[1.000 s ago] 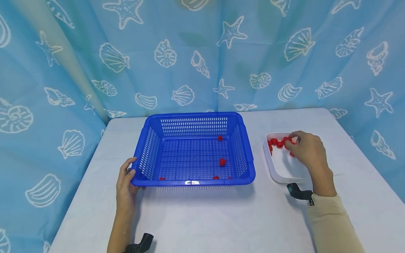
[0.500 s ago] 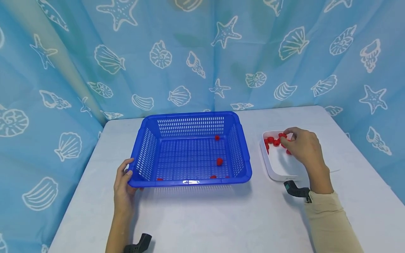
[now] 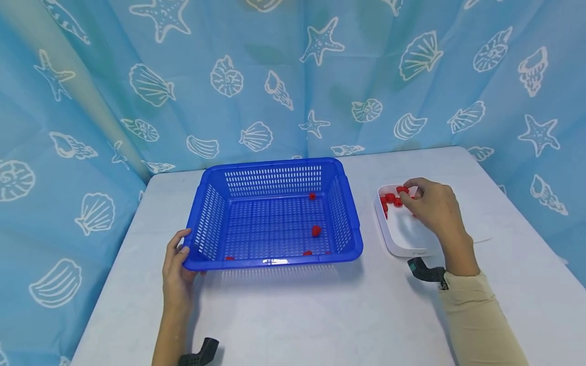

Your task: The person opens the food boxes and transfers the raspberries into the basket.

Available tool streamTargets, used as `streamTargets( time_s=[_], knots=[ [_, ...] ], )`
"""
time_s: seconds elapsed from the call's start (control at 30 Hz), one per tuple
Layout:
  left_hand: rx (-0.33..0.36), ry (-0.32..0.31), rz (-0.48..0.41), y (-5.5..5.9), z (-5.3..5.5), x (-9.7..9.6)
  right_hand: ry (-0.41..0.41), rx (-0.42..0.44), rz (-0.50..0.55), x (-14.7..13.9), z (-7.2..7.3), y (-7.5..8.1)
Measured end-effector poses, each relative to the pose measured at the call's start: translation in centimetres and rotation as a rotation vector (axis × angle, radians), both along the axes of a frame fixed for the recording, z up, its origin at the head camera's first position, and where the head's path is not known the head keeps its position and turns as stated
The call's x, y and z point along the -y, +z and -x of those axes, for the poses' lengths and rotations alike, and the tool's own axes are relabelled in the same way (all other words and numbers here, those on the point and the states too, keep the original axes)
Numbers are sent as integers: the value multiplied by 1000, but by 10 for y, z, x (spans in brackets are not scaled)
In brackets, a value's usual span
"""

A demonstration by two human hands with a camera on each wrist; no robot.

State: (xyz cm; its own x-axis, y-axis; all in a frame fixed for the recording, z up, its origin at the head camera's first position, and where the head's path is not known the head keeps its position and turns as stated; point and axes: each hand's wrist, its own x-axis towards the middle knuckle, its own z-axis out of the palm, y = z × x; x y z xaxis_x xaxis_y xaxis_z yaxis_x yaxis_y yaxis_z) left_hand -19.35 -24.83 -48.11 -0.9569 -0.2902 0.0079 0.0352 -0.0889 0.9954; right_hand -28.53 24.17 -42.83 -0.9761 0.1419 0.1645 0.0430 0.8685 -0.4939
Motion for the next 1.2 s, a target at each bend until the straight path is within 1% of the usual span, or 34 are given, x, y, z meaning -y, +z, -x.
streamTargets(
  time_s=[0.07, 0.23, 0.5, 0.57, 0.77, 0.83, 1.0, 1.2],
  knots=[
    [4, 2, 0, 0, -1, 0, 6, 13, 8, 3, -1, -1],
    [7, 8, 17, 1, -1, -1, 34, 12, 6, 7, -1, -2],
    [-2, 11, 10, 3, -1, -3, 63, -37, 1, 11, 0, 2],
    [-8, 7, 6, 3, -1, -2, 71, -49, 1, 13, 0, 1],
    [-4, -5, 15, 3, -2, -1, 88, -34, 1, 18, -2, -6],
    [3, -4, 31, 4, -1, 0, 96, -56, -2, 19, -1, -6],
    [1, -1, 30, 4, 1, 1, 114, -122, 13, 21, -1, -1],
    [-8, -5, 20, 2, -3, -2, 142, -137, 36, 23, -3, -1]
  ],
)
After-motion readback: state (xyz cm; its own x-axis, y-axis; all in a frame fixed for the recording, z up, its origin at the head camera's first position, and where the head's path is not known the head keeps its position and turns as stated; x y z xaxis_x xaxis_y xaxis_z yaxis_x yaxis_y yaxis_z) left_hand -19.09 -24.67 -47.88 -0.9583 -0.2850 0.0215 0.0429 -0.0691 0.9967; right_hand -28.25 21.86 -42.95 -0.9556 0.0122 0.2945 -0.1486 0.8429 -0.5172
